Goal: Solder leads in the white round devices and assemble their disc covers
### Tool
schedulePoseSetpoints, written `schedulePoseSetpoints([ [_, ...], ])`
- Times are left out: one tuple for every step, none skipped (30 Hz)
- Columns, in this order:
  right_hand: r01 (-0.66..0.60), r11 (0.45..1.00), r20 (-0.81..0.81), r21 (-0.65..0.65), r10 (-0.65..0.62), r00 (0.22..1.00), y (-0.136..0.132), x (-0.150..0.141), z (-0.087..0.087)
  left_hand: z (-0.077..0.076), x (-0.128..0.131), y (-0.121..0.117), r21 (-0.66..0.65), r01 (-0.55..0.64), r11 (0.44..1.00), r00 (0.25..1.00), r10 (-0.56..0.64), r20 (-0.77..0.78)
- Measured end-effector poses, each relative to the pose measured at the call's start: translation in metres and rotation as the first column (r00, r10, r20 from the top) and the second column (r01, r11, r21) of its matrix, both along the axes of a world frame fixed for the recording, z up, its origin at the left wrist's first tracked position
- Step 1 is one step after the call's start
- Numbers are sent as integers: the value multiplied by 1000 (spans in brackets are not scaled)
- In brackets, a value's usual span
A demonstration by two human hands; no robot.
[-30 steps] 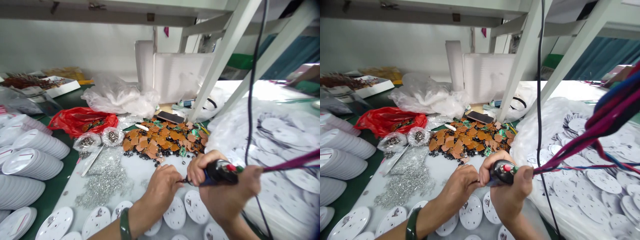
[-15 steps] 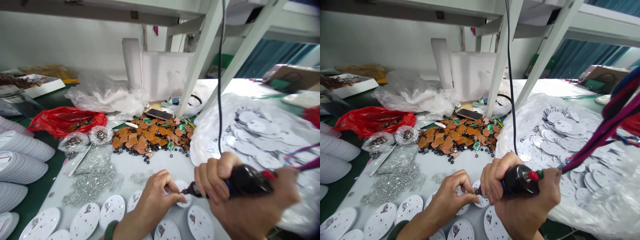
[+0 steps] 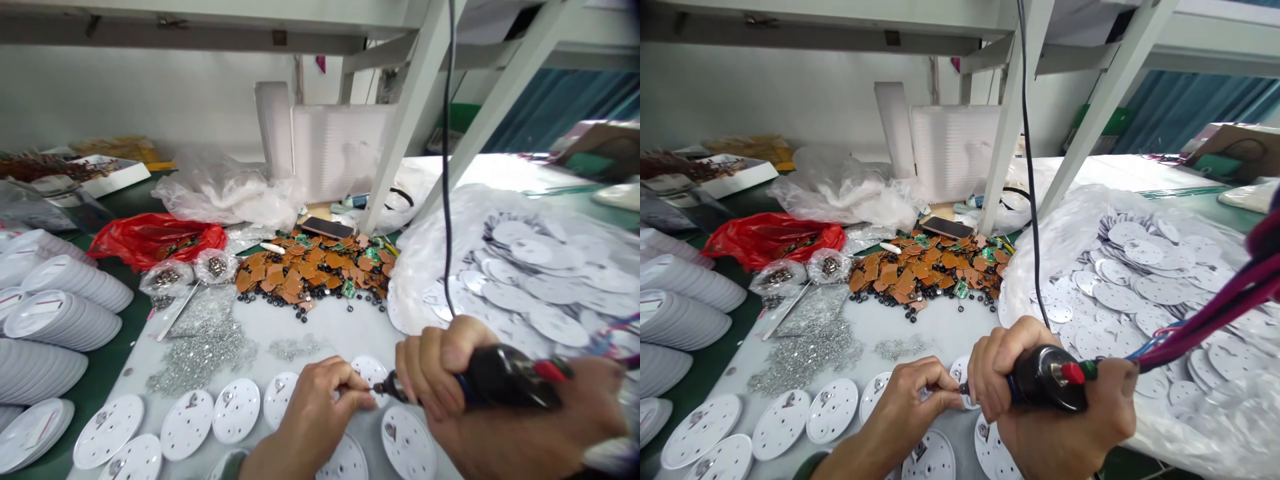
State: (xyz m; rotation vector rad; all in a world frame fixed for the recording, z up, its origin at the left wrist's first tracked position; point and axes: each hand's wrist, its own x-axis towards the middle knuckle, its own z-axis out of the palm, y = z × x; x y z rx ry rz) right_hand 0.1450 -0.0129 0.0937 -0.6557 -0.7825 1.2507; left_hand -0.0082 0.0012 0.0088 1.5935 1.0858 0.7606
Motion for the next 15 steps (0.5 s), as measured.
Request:
schedulePoseSetpoints([
  [-3,1000,-1,-6,3,1000,0,0,0,1,0,-1,-12,0,1000,1000,0,0],
  [-4,1000,-2,-11,4,1000,0,0,0,1,0,-1,-21,6,1000,1000,-6,-2],
  [-6,1000,-6,-16,6,1000,0,0,0,1,0,-2,-23,11,1000,1000,-12,-8],
  [-9,1000,-12,-20,8,1000,-1,0,0,1,0,-2,-16,17,1000,1000,-17,-18],
  [-10,1000,-21,-28,10,1000,-1,1,0,1,0,-3,-2,20,1000,999,-20,-32],
  [-13,999,-27,-37,12,1000,-2,1,1,1,0,-3,18,24,1000,999,-23,-47],
  [-17,999,-31,-46,16,999,-2,1,2,1,0,-4,42,30,999,998,-27,-61],
  [-20,998,-33,-53,18,999,-2,1,3,0,0,-5,69,39,997,996,-33,-78],
  [-27,998,-31,-59,25,999,-2,0,4,0,0,-5,100,53,994,995,-43,-95],
  [-34,998,-26,-62,32,999,-3,-1,6,0,0,-6,128,70,989,993,-56,-108],
  [-42,997,-20,-62,41,999,-3,-1,7,-1,-1,-6,151,88,985,991,-71,-116],
  [-53,997,-14,-64,52,999,-3,-2,7,-1,-1,-7,165,108,980,989,-90,-115],
  [-63,996,-13,-68,62,998,-4,-2,8,-2,-1,-8,167,131,977,988,-114,-109],
  [-76,994,-15,-75,75,997,-6,0,7,-3,-2,-10,165,154,974,985,-138,-105],
  [-84,993,-19,-81,83,996,-8,2,6,-6,-3,-13,168,175,970,981,-158,-113],
])
